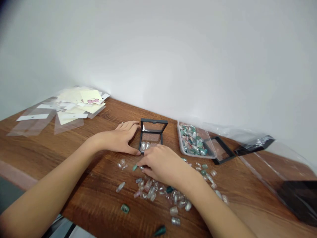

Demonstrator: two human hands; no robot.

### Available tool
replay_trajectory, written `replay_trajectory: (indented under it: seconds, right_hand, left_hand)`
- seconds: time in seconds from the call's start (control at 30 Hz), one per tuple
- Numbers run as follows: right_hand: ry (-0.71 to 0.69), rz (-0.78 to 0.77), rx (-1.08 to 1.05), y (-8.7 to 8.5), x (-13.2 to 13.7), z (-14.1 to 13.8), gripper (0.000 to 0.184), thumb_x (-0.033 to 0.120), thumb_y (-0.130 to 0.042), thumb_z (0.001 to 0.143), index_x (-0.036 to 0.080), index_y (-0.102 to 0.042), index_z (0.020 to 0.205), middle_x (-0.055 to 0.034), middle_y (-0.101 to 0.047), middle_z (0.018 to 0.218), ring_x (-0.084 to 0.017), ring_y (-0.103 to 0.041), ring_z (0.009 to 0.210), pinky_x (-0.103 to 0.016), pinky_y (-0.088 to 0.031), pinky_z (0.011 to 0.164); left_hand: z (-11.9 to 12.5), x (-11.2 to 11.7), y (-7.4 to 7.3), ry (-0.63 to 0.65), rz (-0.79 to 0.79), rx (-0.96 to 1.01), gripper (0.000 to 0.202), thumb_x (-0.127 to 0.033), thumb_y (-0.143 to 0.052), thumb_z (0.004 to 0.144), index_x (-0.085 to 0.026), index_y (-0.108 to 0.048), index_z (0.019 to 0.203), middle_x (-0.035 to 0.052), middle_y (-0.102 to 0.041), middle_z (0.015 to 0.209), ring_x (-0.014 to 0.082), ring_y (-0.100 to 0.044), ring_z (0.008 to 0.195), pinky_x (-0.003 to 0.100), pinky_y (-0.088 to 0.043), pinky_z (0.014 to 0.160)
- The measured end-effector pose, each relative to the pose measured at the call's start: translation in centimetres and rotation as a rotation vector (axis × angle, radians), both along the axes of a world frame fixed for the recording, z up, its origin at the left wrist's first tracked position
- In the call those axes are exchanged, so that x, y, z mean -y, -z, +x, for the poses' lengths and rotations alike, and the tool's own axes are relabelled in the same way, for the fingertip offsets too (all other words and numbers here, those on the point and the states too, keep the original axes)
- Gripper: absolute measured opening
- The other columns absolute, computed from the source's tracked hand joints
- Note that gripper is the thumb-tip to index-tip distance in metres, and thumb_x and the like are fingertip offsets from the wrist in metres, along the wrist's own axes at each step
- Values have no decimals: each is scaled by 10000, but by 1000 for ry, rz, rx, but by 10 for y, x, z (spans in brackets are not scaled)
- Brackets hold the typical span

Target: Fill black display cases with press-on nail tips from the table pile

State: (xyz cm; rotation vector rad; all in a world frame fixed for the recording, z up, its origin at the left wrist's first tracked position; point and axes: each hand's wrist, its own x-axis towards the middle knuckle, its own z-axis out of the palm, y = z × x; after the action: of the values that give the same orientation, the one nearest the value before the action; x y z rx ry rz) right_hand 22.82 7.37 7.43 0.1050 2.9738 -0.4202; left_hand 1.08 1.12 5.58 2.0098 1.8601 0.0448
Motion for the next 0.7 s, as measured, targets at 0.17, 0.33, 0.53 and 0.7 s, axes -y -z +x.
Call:
replay_trajectory:
  seconds: [0.17, 0.33, 0.53, 0.7]
  right_hand:
    - [10, -28, -11, -1, -1, 0, 241, 192, -668, 877, 272, -734, 1095, -17, -732, 944, -198, -668, 893, -331, -477, 811]
    - [26, -58, -1, -3, 0, -2, 185, 161, -678, 857, 245, -730, 1013, -16, -724, 962, -188, -663, 890, -321, -477, 804]
    - [49, -65, 23, -6, 1, -4, 115, 158, -659, 857, 216, -730, 927, -23, -724, 917, -180, -657, 860, -316, -469, 787]
    - [103, -58, 14, -10, 2, -2, 84, 155, -636, 840, 194, -695, 886, -28, -723, 902, -177, -647, 820, -315, -464, 774]
  left_hand:
    - [0, 0, 0, -3, 3, 5, 1114, -819, -542, 656, -99, -291, 1468, 225, -256, 1547, 405, -200, 1443, 537, -213, 1176]
    - [-1, 0, 2, -2, 10, 8, 1117, -816, -554, 642, -94, -306, 1457, 230, -245, 1550, 408, -200, 1444, 533, -201, 1182]
    - [-1, 0, 1, 0, 9, 4, 1099, -811, -558, 651, -99, -309, 1451, 232, -249, 1545, 404, -201, 1444, 539, -211, 1178]
    - [0, 1, 0, 7, 26, -1, 1072, -806, -563, 652, -116, -325, 1436, 224, -277, 1529, 391, -215, 1440, 522, -227, 1176]
